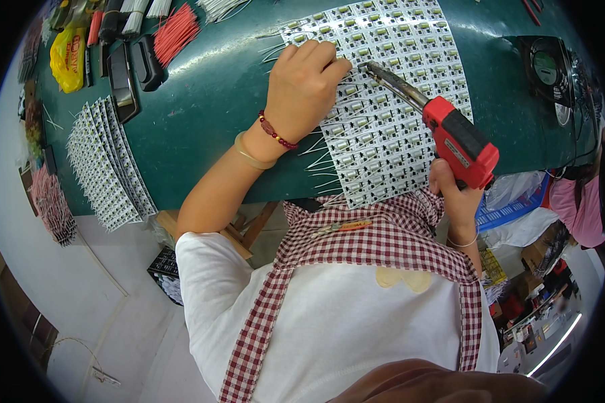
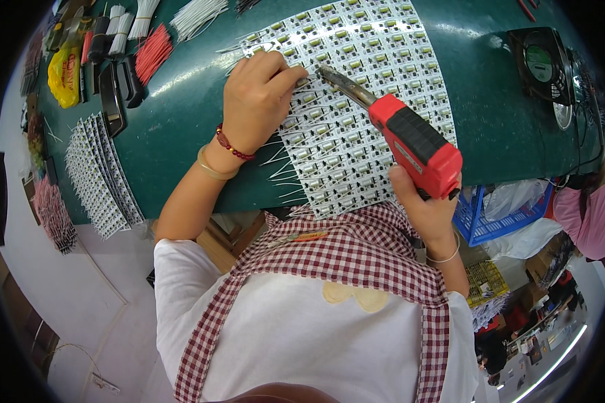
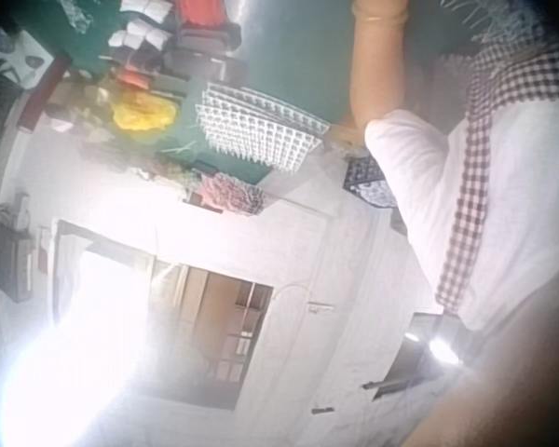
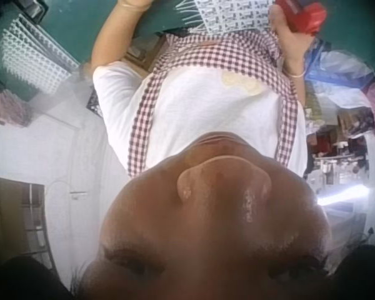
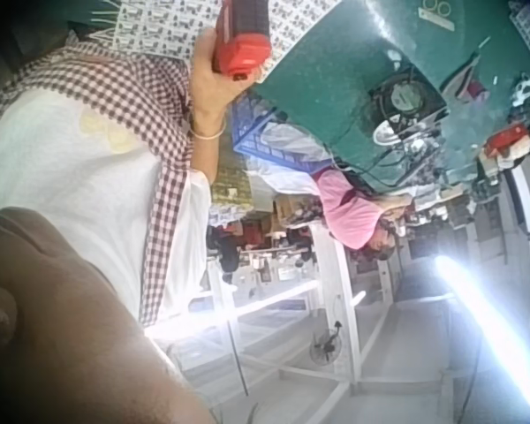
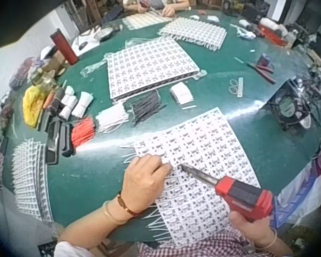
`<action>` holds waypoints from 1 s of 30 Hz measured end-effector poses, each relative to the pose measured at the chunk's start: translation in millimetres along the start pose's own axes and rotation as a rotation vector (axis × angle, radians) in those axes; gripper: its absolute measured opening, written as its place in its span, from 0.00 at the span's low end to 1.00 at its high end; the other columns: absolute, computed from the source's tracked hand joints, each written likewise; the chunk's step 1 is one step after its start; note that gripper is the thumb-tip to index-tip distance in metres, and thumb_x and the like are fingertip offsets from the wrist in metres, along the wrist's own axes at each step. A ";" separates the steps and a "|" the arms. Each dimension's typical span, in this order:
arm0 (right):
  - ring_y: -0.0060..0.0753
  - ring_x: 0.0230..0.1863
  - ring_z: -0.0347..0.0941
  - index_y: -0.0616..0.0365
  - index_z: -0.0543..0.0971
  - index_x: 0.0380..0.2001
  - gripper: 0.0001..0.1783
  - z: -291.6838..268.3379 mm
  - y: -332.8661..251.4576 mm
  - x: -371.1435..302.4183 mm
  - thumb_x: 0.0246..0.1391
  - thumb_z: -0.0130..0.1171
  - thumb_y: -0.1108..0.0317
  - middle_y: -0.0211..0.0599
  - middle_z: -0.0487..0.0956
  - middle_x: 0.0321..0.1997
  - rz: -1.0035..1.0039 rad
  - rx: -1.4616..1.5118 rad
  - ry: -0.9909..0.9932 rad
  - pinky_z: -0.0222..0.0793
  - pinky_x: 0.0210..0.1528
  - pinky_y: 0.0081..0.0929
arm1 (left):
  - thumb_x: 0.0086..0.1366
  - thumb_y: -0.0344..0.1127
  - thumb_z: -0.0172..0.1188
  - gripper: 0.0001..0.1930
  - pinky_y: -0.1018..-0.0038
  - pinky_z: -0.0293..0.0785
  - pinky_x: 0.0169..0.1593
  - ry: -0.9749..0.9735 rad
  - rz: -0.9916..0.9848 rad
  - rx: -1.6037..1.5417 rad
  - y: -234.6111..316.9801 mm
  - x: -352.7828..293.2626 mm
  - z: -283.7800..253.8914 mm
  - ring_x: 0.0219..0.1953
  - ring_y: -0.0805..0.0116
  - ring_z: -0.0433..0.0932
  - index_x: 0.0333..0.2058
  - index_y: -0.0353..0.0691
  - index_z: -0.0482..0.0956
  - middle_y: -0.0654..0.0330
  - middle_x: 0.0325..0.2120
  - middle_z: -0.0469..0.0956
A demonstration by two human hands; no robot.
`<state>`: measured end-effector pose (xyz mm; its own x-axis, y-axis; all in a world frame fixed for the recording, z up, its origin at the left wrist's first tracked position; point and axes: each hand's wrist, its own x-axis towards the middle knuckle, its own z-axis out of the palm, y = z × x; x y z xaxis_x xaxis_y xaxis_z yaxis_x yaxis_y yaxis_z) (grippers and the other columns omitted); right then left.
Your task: The person is using a soldering or heat-processing tool to work on a sheet of small electronic components (LEDs) on a workbench.
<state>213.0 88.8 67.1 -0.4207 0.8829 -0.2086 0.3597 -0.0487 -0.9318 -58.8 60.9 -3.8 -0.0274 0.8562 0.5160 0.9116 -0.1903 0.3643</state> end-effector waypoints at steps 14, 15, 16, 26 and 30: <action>0.18 0.18 0.67 0.65 0.74 0.30 0.03 -0.6 8.7 -2.9 0.55 0.57 0.75 0.29 0.72 0.18 -0.072 -0.080 -0.020 0.62 0.21 0.18 | 0.45 0.22 0.61 0.09 0.72 0.65 0.32 0.001 0.033 -0.016 -0.7 2.2 0.7 0.27 0.66 0.70 0.28 0.42 0.79 0.64 0.22 0.68; 0.19 0.25 0.70 0.64 0.76 0.35 0.09 -2.7 9.0 -4.9 0.50 0.63 0.73 0.30 0.76 0.26 -0.011 -0.061 0.000 0.66 0.29 0.20 | 0.45 0.22 0.61 0.09 0.72 0.65 0.32 0.002 0.031 -0.016 -0.8 2.0 0.6 0.27 0.66 0.70 0.28 0.42 0.79 0.64 0.22 0.68; 0.21 0.33 0.74 0.63 0.77 0.39 0.17 -3.8 9.0 -5.9 0.46 0.69 0.71 0.31 0.79 0.35 0.049 -0.042 0.020 0.71 0.37 0.22 | 0.45 0.22 0.61 0.09 0.72 0.65 0.32 -0.001 0.032 -0.014 -0.9 1.8 0.4 0.27 0.66 0.70 0.28 0.42 0.79 0.64 0.22 0.68; 0.18 0.18 0.66 0.64 0.74 0.27 0.06 2.7 7.0 -2.9 0.55 0.58 0.74 0.29 0.72 0.18 -0.040 -0.082 0.003 0.61 0.21 0.18 | 0.45 0.23 0.60 0.09 0.72 0.65 0.33 -0.010 0.049 0.010 1.0 2.5 -1.7 0.28 0.66 0.70 0.27 0.42 0.79 0.64 0.23 0.68; 0.19 0.17 0.65 0.65 0.74 0.29 0.05 2.6 4.8 -6.7 0.56 0.57 0.73 0.30 0.72 0.18 -0.067 -0.076 0.016 0.60 0.20 0.18 | 0.44 0.23 0.60 0.09 0.72 0.65 0.33 -0.013 0.045 0.016 0.7 1.9 -1.9 0.29 0.66 0.70 0.27 0.42 0.79 0.64 0.23 0.68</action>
<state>215.4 81.5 63.2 -0.4329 0.8903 -0.1412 0.3937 0.0458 -0.9181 -59.0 61.4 -1.1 0.0191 0.8532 0.5213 0.9182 -0.2213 0.3285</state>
